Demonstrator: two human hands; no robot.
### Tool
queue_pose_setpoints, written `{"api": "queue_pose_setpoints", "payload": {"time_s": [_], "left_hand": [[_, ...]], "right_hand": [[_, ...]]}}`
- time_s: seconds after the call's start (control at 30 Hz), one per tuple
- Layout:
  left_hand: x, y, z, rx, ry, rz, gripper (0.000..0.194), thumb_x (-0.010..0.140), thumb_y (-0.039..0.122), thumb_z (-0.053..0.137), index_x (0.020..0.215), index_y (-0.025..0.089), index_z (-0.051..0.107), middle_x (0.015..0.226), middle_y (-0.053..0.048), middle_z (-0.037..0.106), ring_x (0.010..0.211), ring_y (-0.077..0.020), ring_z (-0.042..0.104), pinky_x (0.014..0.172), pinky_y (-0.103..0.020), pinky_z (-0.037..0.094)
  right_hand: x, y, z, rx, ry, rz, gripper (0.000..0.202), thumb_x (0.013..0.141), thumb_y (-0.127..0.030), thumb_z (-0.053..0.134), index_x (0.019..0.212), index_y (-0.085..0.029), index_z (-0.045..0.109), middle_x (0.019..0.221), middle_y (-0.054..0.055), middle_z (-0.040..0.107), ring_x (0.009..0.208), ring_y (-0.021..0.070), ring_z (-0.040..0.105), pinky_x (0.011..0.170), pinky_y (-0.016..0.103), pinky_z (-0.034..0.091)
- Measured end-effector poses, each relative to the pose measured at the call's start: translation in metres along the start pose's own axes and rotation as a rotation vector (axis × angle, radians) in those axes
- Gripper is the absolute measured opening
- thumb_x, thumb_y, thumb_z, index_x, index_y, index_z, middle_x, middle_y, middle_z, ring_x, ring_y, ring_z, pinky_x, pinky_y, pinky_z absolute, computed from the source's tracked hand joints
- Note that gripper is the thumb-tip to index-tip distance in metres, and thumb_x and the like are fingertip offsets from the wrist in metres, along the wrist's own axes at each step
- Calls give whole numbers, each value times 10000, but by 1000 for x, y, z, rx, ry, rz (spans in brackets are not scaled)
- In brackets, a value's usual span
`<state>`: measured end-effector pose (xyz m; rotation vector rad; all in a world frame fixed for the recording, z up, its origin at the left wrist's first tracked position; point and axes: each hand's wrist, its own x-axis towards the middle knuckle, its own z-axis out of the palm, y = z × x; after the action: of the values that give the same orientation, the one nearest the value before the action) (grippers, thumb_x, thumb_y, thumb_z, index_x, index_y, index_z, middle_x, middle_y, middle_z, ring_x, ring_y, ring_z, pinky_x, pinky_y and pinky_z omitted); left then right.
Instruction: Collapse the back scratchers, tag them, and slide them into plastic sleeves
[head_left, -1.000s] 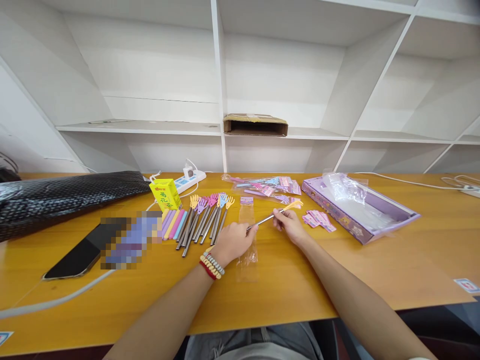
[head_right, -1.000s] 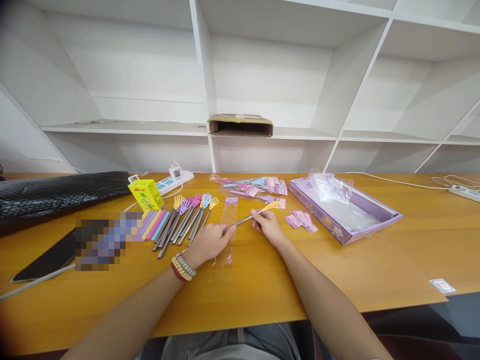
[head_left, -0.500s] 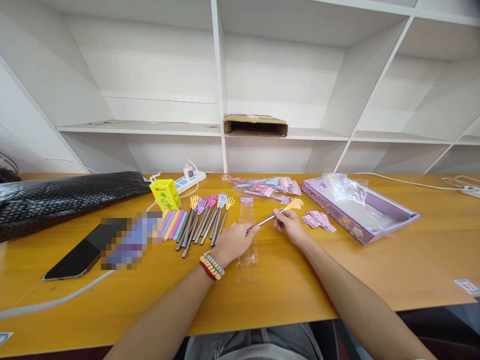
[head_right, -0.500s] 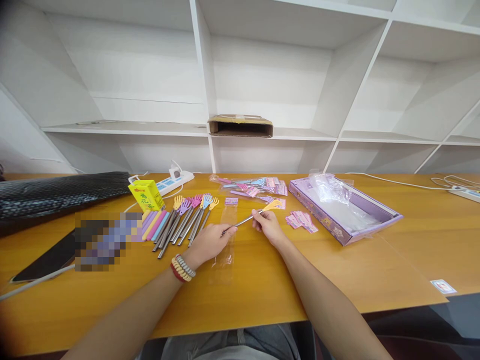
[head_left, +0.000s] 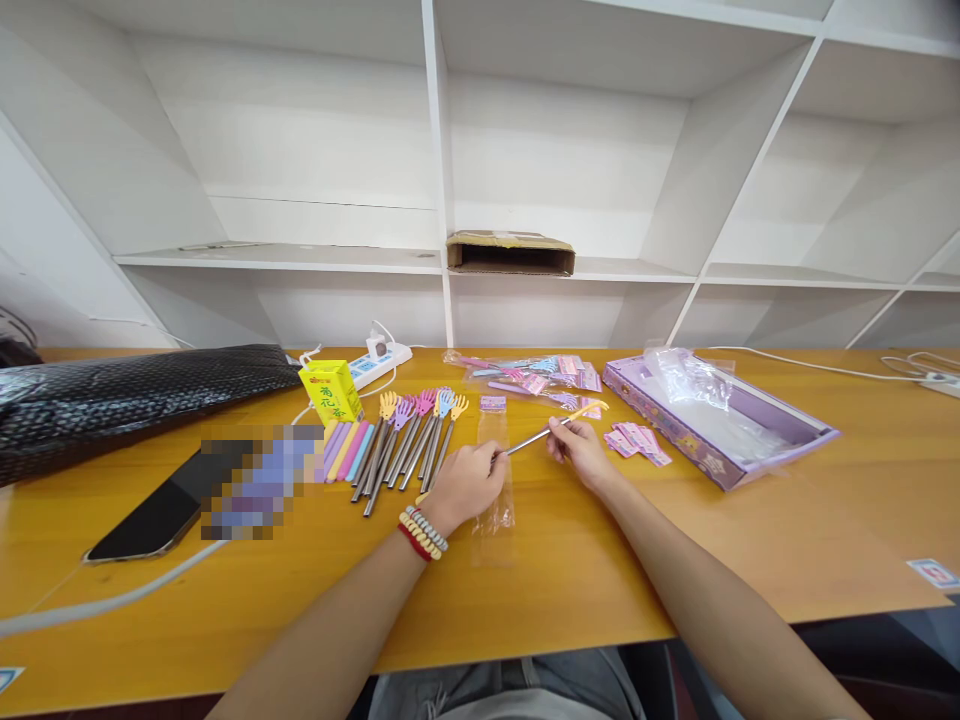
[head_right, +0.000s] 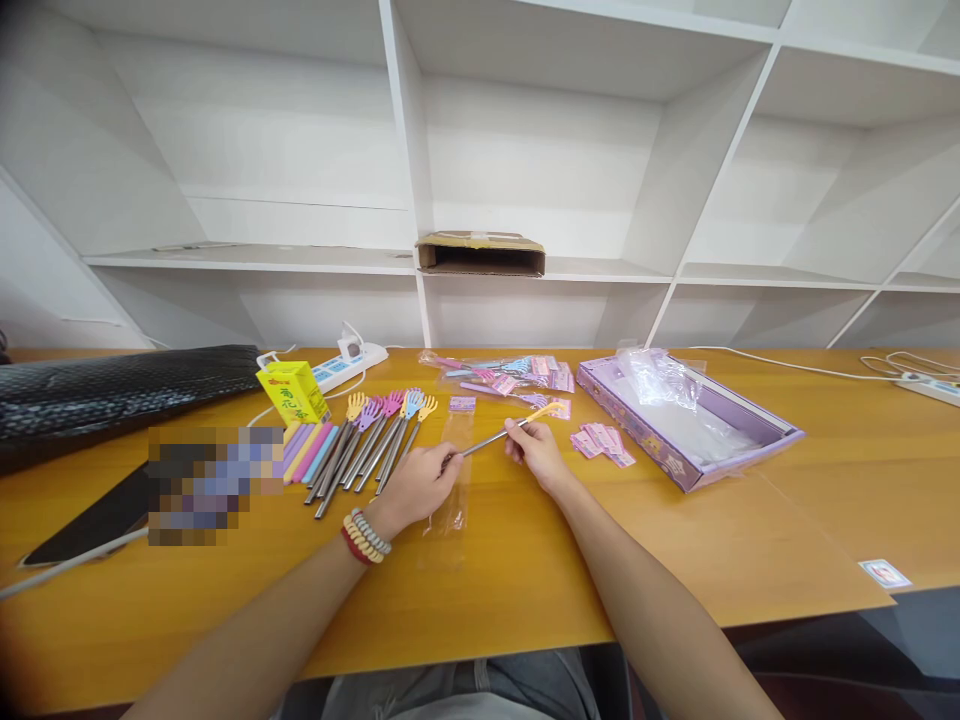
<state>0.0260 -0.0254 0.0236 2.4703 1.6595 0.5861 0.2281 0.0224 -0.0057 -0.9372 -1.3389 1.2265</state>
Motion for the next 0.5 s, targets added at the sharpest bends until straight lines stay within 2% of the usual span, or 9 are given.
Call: {"api": "queue_pose_setpoints", "payload": {"time_s": [0.27,0.5], "left_hand": [[0,1,-3,-51,-43,46,385,914,411,226,963,243,569,808,-24,642,714,-164,580,601,-250,353],[0,1,-8,-61,-73,52,378,909,416,244,998,278,584,851,-12,662,792,-188,598,642,-263,367]], "right_hand": [[1,0,0,31,18,9,415,721,-543,557,583,-152,564,486,11,538,379,75,401,388,228,265],[1,2,1,11,3,14,411,736,-535,547,588,-152,571,471,11,529,378,78,395,387,226,263]]}}
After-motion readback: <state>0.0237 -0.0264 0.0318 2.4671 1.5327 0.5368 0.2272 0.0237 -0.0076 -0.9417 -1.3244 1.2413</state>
